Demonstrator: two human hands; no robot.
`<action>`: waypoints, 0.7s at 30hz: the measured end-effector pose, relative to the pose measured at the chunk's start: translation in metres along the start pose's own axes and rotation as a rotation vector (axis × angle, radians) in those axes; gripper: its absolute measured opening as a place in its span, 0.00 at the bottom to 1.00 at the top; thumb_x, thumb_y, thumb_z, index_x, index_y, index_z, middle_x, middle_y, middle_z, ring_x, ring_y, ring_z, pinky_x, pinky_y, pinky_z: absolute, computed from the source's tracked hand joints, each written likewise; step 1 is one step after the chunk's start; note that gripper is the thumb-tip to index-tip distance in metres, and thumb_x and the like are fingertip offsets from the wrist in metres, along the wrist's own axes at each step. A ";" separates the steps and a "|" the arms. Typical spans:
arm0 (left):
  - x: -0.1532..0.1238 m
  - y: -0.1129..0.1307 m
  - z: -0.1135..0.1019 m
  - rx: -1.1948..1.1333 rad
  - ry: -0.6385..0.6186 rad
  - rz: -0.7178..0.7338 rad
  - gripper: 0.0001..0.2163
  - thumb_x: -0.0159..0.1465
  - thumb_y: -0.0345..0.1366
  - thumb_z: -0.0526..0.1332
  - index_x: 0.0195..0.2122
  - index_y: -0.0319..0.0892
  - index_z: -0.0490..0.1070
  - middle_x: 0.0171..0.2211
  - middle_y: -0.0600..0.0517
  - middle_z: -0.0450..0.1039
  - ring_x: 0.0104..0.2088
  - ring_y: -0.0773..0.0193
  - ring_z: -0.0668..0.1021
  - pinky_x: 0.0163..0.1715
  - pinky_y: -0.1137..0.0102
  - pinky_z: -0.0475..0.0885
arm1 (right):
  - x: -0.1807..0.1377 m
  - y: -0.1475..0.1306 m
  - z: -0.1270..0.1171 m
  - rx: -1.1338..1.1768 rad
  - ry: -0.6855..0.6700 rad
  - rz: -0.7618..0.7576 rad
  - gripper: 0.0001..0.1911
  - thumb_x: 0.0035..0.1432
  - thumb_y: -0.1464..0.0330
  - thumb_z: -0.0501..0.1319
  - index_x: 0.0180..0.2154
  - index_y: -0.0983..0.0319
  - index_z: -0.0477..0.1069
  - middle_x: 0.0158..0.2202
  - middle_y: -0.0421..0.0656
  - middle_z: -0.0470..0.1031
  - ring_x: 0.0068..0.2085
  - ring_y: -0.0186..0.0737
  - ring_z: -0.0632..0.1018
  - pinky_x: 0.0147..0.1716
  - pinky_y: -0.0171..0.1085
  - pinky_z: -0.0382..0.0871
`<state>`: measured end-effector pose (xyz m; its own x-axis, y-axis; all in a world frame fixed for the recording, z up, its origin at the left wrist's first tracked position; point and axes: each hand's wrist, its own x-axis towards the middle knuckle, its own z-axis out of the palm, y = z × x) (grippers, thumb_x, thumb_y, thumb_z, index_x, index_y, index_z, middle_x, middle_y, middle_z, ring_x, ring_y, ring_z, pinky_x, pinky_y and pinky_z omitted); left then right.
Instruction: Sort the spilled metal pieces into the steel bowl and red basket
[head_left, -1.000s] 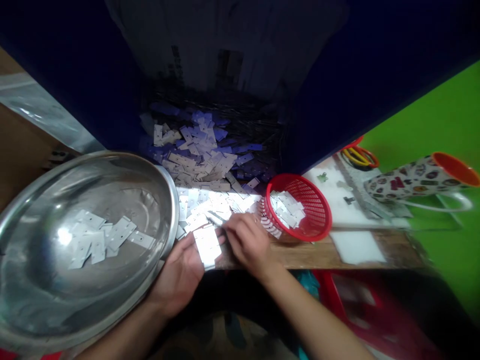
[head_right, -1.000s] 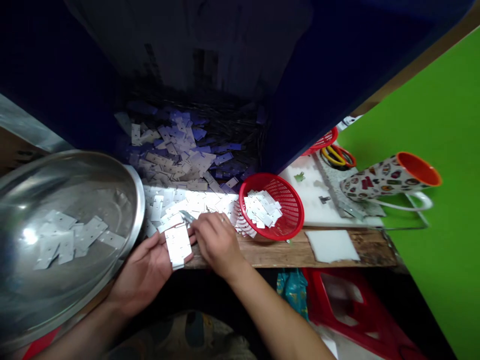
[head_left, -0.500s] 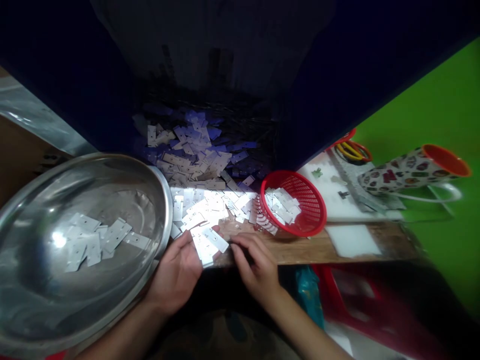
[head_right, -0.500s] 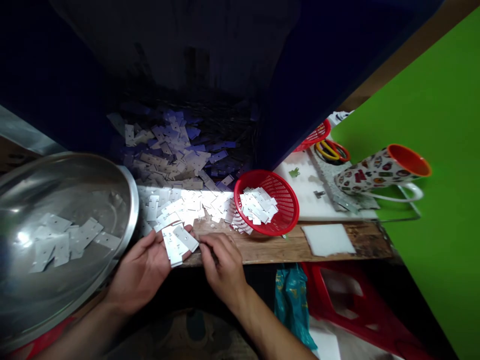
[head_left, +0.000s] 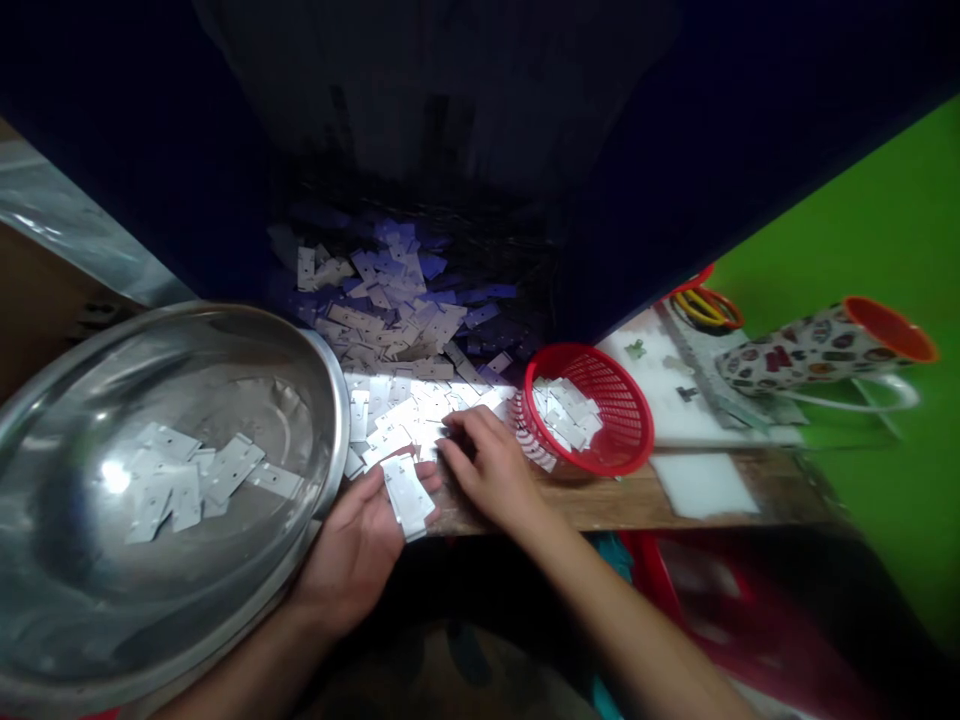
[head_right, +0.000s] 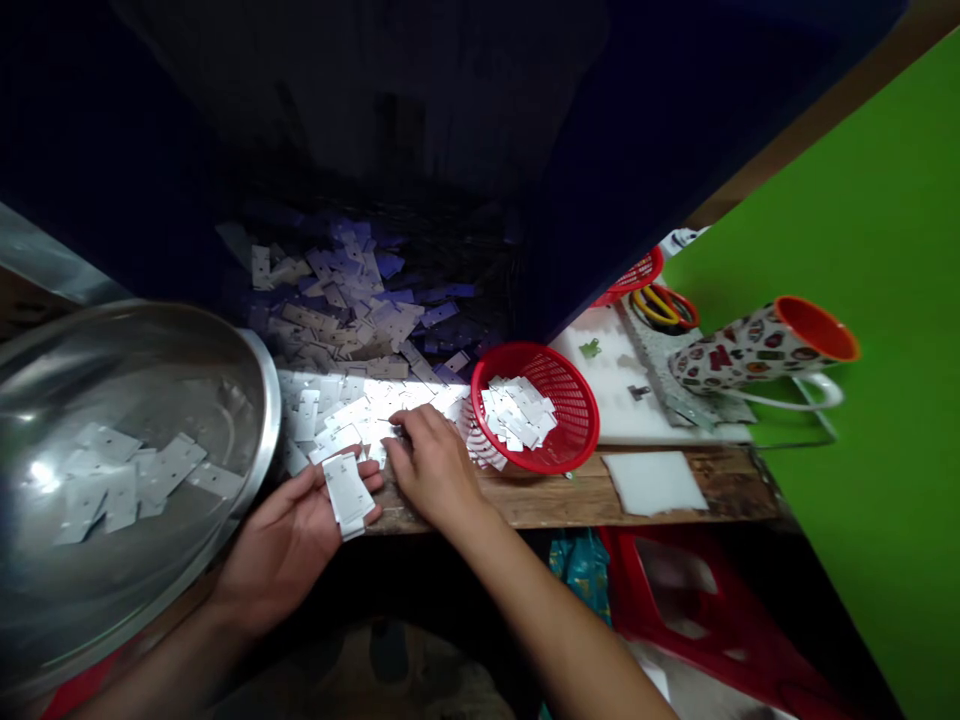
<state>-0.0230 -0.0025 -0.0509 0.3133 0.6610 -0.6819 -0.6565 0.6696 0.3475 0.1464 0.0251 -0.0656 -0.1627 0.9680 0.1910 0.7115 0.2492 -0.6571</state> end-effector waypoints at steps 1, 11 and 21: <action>-0.001 0.000 0.000 0.009 -0.002 0.007 0.19 0.68 0.38 0.51 0.58 0.39 0.64 0.48 0.42 0.75 0.48 0.54 0.77 0.47 0.59 0.72 | 0.007 0.000 0.000 -0.061 -0.067 0.022 0.10 0.58 0.69 0.61 0.43 0.61 0.68 0.41 0.47 0.72 0.42 0.45 0.73 0.41 0.42 0.68; -0.006 0.002 0.002 0.061 0.022 0.006 0.19 0.67 0.36 0.52 0.59 0.37 0.62 0.46 0.40 0.76 0.43 0.54 0.78 0.41 0.59 0.74 | 0.027 0.000 0.000 -0.015 -0.213 0.118 0.14 0.49 0.70 0.67 0.37 0.60 0.66 0.37 0.41 0.68 0.36 0.39 0.71 0.36 0.37 0.64; -0.005 0.003 0.001 0.066 0.008 -0.010 0.19 0.67 0.37 0.53 0.58 0.38 0.63 0.47 0.40 0.75 0.46 0.55 0.77 0.45 0.61 0.72 | 0.016 0.016 -0.004 0.951 -0.049 0.604 0.15 0.48 0.65 0.67 0.38 0.64 0.72 0.22 0.35 0.72 0.21 0.30 0.71 0.21 0.30 0.63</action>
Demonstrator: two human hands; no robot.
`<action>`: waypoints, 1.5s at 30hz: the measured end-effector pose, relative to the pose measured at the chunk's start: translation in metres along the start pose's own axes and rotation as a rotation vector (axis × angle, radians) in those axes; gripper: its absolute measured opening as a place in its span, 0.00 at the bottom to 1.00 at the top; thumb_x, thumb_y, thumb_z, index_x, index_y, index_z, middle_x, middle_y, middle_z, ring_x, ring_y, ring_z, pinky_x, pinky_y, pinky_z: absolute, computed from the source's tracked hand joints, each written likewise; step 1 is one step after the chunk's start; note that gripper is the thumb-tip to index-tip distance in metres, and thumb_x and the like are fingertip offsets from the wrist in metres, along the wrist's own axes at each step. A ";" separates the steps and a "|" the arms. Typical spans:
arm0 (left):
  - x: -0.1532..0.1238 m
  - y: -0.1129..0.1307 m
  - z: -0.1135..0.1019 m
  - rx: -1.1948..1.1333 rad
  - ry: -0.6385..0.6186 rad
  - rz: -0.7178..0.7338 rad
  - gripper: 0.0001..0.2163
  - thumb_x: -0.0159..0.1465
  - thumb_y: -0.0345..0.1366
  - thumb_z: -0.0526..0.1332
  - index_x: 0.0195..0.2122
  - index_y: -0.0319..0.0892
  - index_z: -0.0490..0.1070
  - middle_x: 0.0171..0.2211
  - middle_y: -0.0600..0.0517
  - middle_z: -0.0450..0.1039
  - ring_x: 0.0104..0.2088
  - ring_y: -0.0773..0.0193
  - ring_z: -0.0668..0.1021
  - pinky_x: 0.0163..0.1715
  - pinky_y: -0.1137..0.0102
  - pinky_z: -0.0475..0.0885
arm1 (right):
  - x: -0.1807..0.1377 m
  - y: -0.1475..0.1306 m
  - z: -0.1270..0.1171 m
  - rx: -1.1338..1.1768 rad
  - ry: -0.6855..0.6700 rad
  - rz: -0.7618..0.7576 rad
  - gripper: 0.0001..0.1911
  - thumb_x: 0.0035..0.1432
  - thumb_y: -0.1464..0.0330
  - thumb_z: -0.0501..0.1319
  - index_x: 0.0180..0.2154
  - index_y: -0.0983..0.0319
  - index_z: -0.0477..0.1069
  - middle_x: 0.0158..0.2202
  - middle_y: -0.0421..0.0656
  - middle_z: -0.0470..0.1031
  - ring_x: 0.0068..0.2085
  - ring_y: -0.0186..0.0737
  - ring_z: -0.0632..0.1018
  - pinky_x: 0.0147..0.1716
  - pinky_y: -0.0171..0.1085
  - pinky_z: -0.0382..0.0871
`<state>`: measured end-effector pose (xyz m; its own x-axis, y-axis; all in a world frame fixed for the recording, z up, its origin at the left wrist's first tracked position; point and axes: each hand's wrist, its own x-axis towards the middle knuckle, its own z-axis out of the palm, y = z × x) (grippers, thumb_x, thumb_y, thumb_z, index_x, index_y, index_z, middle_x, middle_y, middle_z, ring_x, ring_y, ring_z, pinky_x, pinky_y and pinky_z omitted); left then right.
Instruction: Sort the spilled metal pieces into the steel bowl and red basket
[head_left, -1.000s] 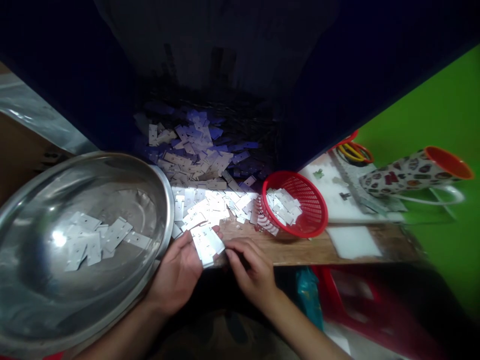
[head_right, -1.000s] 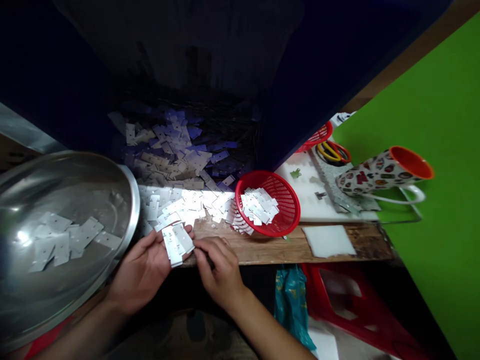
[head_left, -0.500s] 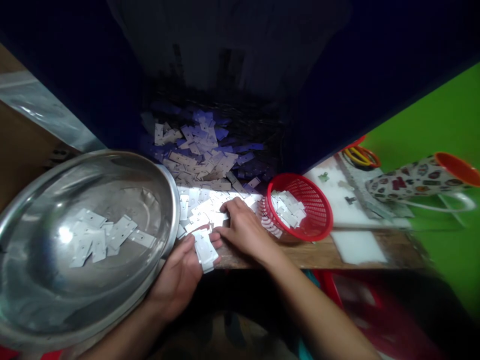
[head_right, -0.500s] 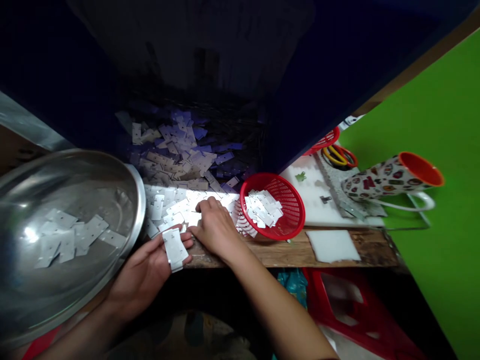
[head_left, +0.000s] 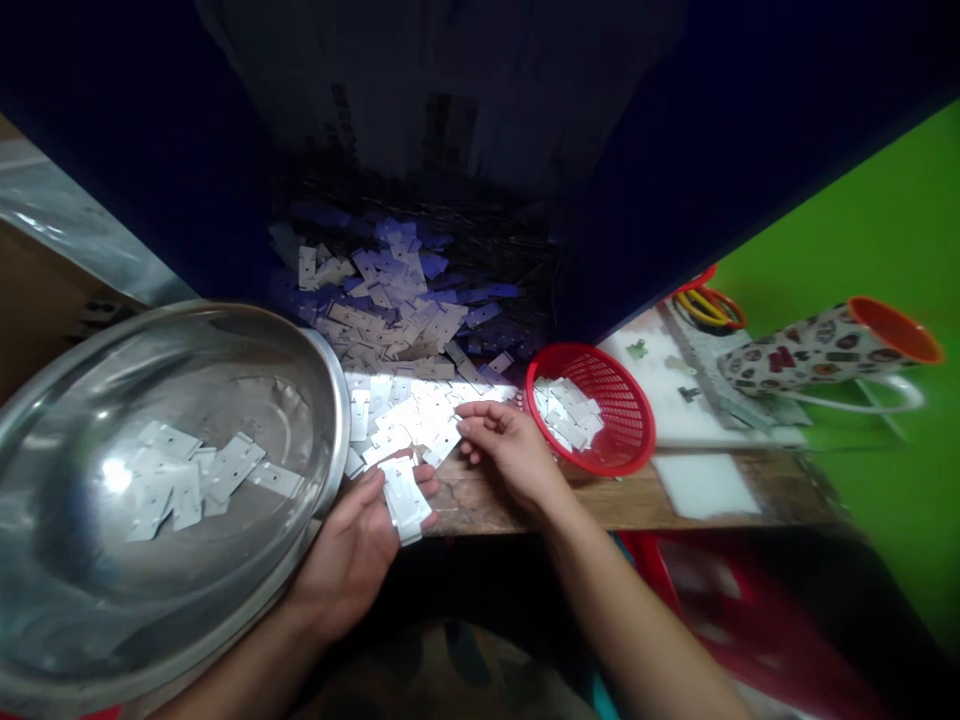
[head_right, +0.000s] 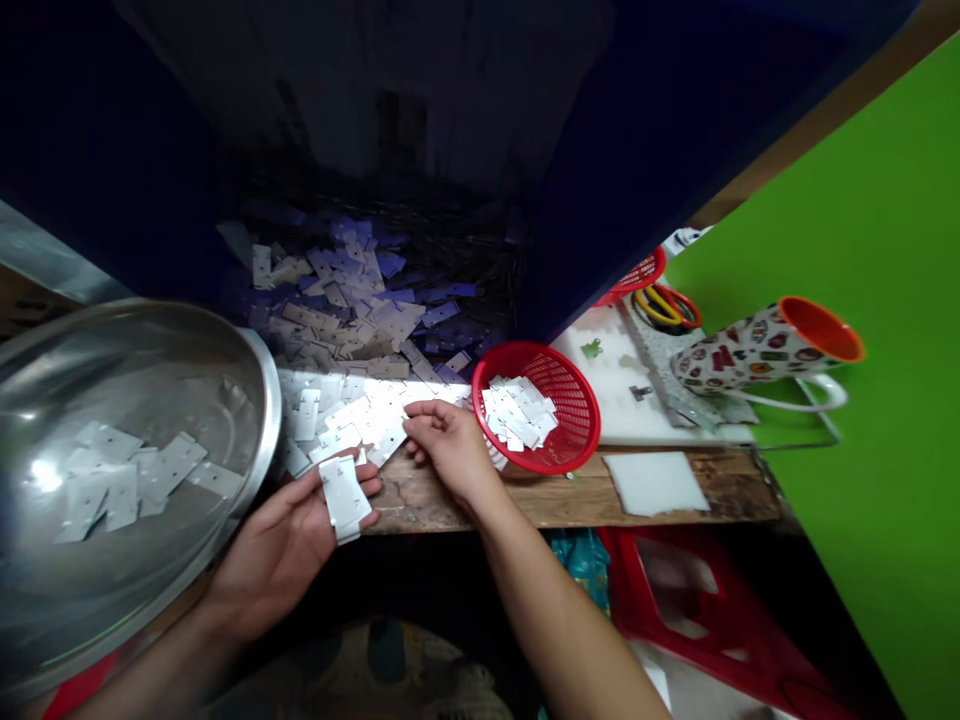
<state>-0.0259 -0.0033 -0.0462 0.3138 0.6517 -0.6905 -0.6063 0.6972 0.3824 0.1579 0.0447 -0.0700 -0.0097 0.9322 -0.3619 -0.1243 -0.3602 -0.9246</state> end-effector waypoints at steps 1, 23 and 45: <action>0.000 0.000 0.000 0.002 0.000 -0.006 0.19 0.67 0.37 0.53 0.58 0.38 0.63 0.48 0.40 0.75 0.46 0.55 0.77 0.45 0.61 0.72 | -0.002 0.001 -0.001 0.028 0.009 0.004 0.15 0.48 0.65 0.68 0.38 0.65 0.72 0.21 0.36 0.72 0.21 0.29 0.71 0.22 0.30 0.64; 0.003 -0.003 0.004 -0.247 -0.257 -0.078 0.22 0.68 0.38 0.50 0.62 0.39 0.60 0.53 0.45 0.73 0.55 0.54 0.72 0.62 0.57 0.55 | -0.061 0.043 -0.014 -0.849 -0.135 -1.124 0.18 0.60 0.77 0.58 0.52 0.59 0.69 0.45 0.50 0.78 0.48 0.43 0.78 0.45 0.46 0.73; 0.003 -0.001 -0.003 -0.176 -0.102 -0.142 0.22 0.68 0.38 0.49 0.62 0.36 0.56 0.39 0.44 0.77 0.40 0.58 0.79 0.48 0.63 0.70 | 0.017 -0.016 0.019 -1.281 -0.057 -0.604 0.05 0.56 0.77 0.60 0.33 0.62 0.66 0.35 0.46 0.69 0.37 0.44 0.70 0.37 0.41 0.64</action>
<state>-0.0261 -0.0029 -0.0504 0.4720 0.5836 -0.6608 -0.6661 0.7271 0.1663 0.1412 0.0666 -0.0593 -0.3225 0.9414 0.0987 0.8484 0.3337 -0.4109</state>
